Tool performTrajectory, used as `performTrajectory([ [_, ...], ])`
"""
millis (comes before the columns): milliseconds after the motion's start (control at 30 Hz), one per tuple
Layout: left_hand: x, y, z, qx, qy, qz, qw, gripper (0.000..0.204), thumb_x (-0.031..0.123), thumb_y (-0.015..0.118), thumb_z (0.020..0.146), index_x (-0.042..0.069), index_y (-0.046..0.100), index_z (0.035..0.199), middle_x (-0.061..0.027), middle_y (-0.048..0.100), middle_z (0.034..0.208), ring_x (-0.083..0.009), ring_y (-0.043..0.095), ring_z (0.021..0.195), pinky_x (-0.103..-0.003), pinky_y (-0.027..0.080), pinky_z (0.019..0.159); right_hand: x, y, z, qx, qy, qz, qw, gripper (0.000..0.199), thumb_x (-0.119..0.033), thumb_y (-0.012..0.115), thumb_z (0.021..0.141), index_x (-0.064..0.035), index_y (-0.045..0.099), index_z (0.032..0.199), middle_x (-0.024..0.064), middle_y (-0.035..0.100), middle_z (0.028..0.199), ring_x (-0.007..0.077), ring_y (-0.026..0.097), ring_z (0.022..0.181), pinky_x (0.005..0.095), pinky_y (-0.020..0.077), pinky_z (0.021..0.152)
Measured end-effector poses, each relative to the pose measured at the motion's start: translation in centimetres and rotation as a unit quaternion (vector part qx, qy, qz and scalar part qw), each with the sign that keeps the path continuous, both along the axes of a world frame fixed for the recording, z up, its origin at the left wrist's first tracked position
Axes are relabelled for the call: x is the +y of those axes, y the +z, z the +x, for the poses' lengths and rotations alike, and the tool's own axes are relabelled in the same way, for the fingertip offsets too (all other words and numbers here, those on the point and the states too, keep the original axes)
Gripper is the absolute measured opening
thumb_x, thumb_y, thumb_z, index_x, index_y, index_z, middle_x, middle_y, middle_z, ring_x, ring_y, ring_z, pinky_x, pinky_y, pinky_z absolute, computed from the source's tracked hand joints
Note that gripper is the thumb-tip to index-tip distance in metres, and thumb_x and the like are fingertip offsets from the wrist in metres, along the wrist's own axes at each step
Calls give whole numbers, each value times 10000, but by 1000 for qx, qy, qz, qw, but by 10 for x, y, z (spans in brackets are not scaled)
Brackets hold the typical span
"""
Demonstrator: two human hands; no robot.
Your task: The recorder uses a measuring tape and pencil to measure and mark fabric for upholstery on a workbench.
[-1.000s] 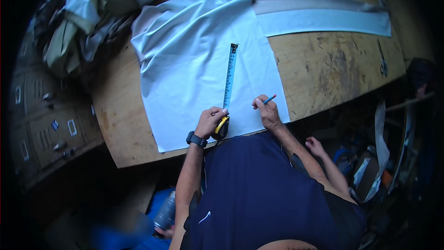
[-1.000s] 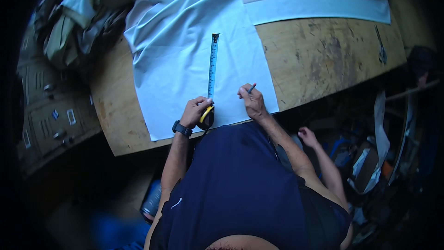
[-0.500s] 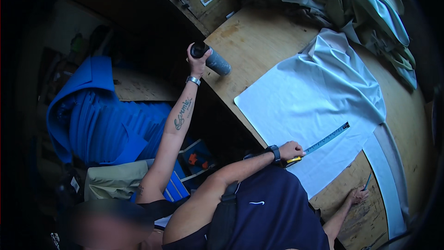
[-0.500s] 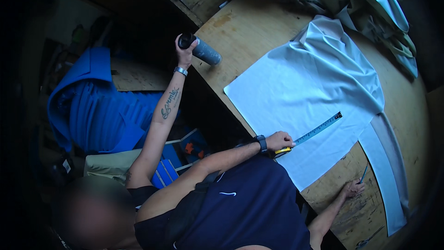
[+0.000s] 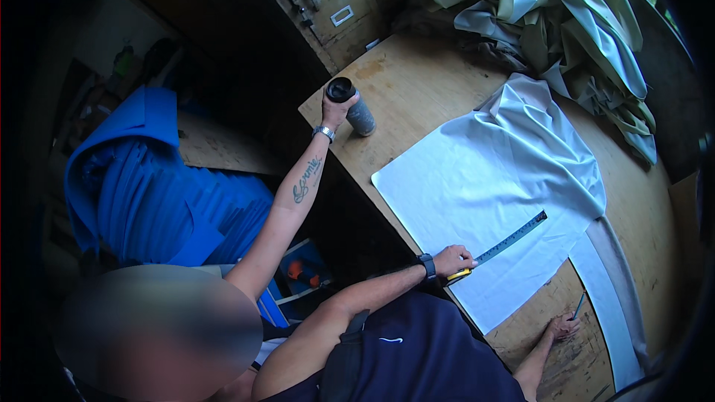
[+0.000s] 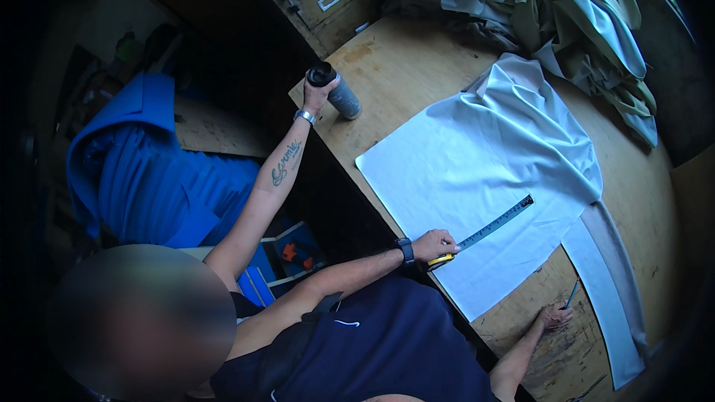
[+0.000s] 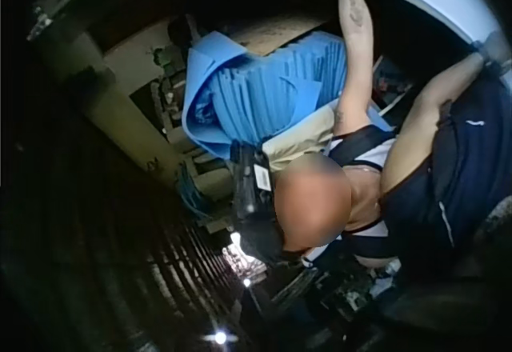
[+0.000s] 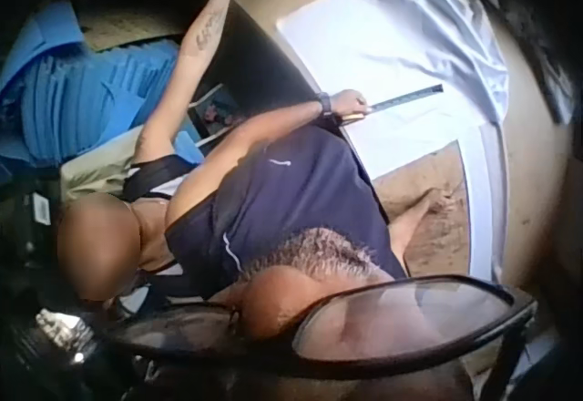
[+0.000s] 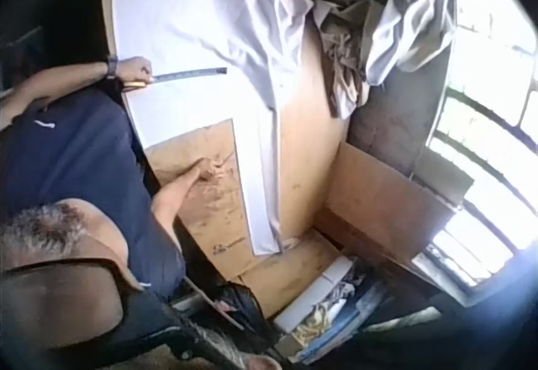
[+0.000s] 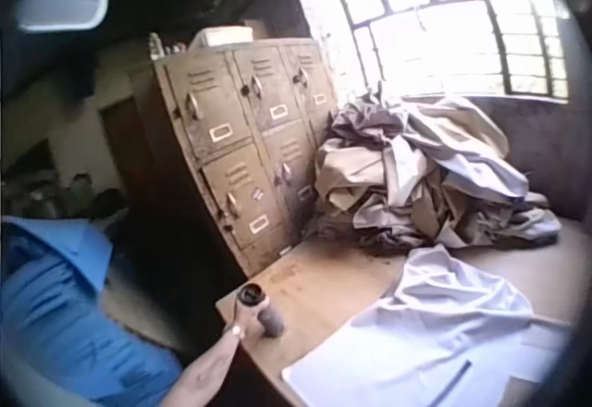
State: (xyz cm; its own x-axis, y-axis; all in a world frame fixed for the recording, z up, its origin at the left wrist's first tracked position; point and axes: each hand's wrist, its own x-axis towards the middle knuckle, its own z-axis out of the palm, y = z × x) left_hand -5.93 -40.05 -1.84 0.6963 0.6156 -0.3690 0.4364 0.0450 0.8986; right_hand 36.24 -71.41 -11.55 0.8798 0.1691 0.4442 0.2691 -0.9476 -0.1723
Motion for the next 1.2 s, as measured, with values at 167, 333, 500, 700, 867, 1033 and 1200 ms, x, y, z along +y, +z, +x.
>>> performTrajectory([
  [167,-4,30,-19,-13,108,47,993,321,364,731,856,44,745,879,-116,661,922,-235,634,891,-365,502,792,-3,-15,25,49,-44,-61,996,372,-372,502,941,-48,640,1060,186,623,1052,361,582,1027,496,438,870],
  [333,-24,70,-58,-40,218,79,972,270,303,735,855,34,743,831,-86,587,855,-212,575,784,-366,467,705,29,-15,60,68,82,-39,994,452,-426,506,956,-23,647,1104,192,647,1090,343,602,1021,456,486,835],
  [500,-55,75,-85,-30,275,70,959,243,275,754,841,33,748,821,-69,573,837,-188,566,768,-348,447,670,108,16,62,165,279,74,943,455,-395,470,1001,7,637,1132,208,660,1058,346,626,959,428,505,815],
  [700,-71,75,-94,-19,346,107,932,192,239,757,832,47,754,826,-78,589,801,-197,602,748,-344,471,656,278,43,-72,119,663,172,719,397,-273,494,1035,65,598,1215,202,675,1038,335,637,967,376,503,890],
  [867,-70,106,-203,216,345,264,875,178,283,722,814,112,759,782,-95,615,801,-266,604,808,-410,488,701,367,86,-258,384,701,155,580,169,-54,573,969,31,619,1108,130,687,1006,185,646,913,288,508,845],
  [1033,-88,175,-345,462,362,130,799,215,295,658,843,105,757,837,-174,644,848,-335,632,829,-449,505,712,357,115,-379,297,778,69,549,106,-70,640,880,-53,636,985,113,615,823,278,601,735,368,487,662],
  [1200,-151,273,-477,682,155,36,714,264,342,681,811,92,758,848,-185,701,861,-356,677,817,-461,532,733,363,97,-399,233,781,38,578,150,-119,673,869,-63,636,1004,95,619,854,294,576,763,409,480,691],
])
